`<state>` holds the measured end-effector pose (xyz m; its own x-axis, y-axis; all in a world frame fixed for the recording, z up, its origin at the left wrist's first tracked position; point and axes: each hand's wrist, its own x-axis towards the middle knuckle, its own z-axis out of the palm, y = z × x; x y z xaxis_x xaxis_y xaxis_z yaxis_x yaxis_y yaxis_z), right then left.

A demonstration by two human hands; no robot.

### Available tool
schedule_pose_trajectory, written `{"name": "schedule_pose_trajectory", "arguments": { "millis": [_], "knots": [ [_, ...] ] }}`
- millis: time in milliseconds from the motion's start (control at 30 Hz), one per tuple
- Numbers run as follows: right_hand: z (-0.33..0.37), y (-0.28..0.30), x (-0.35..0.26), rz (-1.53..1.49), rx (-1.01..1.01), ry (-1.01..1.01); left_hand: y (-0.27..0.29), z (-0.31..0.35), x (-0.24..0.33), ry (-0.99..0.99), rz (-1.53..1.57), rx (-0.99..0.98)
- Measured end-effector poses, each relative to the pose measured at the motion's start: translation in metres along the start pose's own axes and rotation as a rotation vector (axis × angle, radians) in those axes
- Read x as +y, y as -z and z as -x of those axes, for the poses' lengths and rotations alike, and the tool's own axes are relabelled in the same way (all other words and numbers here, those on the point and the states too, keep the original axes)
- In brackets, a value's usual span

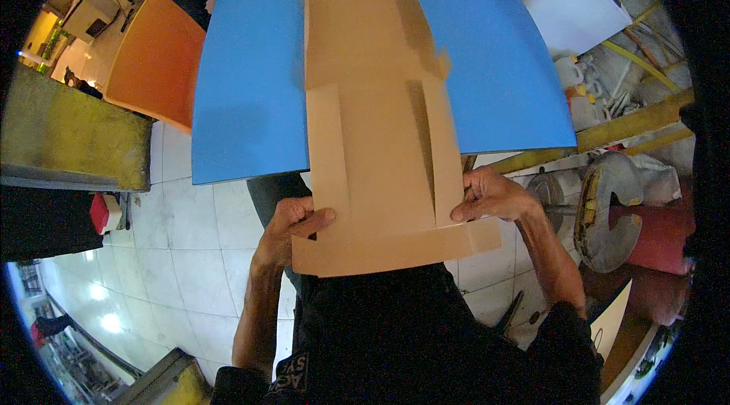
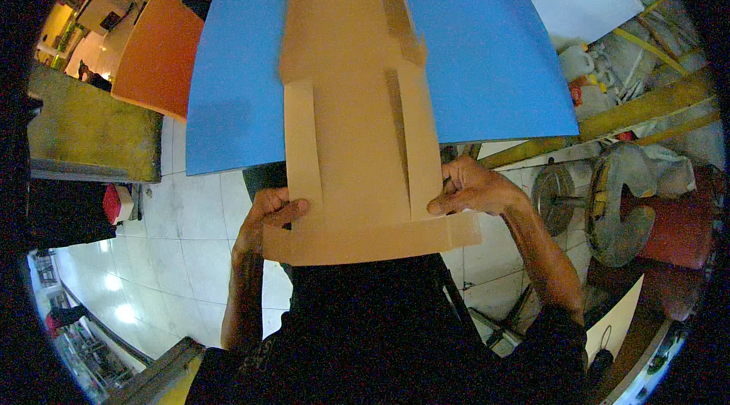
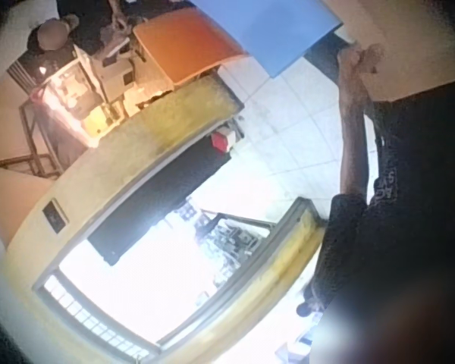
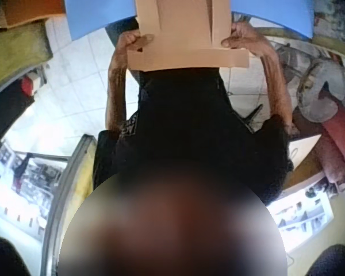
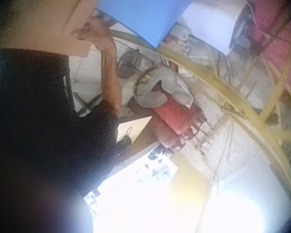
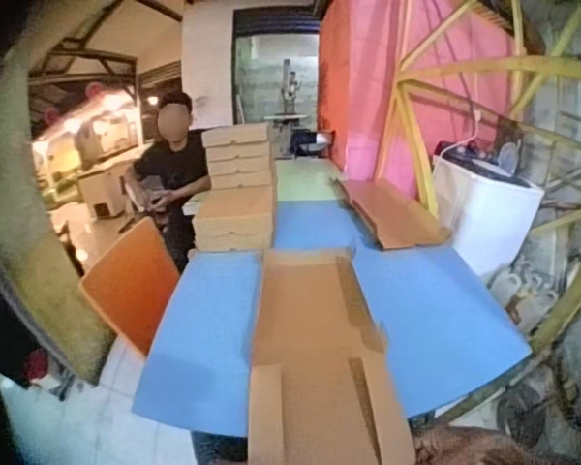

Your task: The person assembles flat cardboard boxes by folding the sides and tucking the tabs into slots to form a rectangular container. They repeat this process for multiple boxes, stacking the finished ones on a blue table.

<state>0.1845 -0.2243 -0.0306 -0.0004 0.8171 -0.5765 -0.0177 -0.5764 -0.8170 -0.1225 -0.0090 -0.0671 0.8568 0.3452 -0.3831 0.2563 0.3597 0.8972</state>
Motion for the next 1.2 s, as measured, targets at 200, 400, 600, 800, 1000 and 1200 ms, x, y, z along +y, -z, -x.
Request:
{"name": "schedule_pose_trajectory", "arguments": {
  "millis": [200, 400, 600, 800, 1000, 1200],
  "knots": [
    [-0.009, 0.008, -0.009, -0.048, 0.039, 0.010, -0.002, -0.001, 0.000, 0.016, 0.038, 0.049],
    [-0.010, 0.017, -0.007, -0.023, 0.095, 0.027, -0.024, -0.013, -0.001, -0.143, -0.150, 0.352],
    [0.005, -0.002, 0.018, -0.595, 0.220, 0.004, -0.026, -0.023, 0.002, -0.262, -0.393, 0.611],
    [0.008, -0.048, 0.034, -0.525, 0.320, 0.068, -0.037, -0.028, 0.000, -0.303, -0.597, 0.683],
    [0.008, -0.063, 0.030, -0.412, 0.611, 0.062, -0.041, -0.008, 0.013, 0.035, -0.118, 0.478],
    [0.011, -0.067, 0.025, -0.416, 0.541, 0.106, -0.045, 0.003, 0.005, 0.010, -0.120, 0.419]
  ]
}}
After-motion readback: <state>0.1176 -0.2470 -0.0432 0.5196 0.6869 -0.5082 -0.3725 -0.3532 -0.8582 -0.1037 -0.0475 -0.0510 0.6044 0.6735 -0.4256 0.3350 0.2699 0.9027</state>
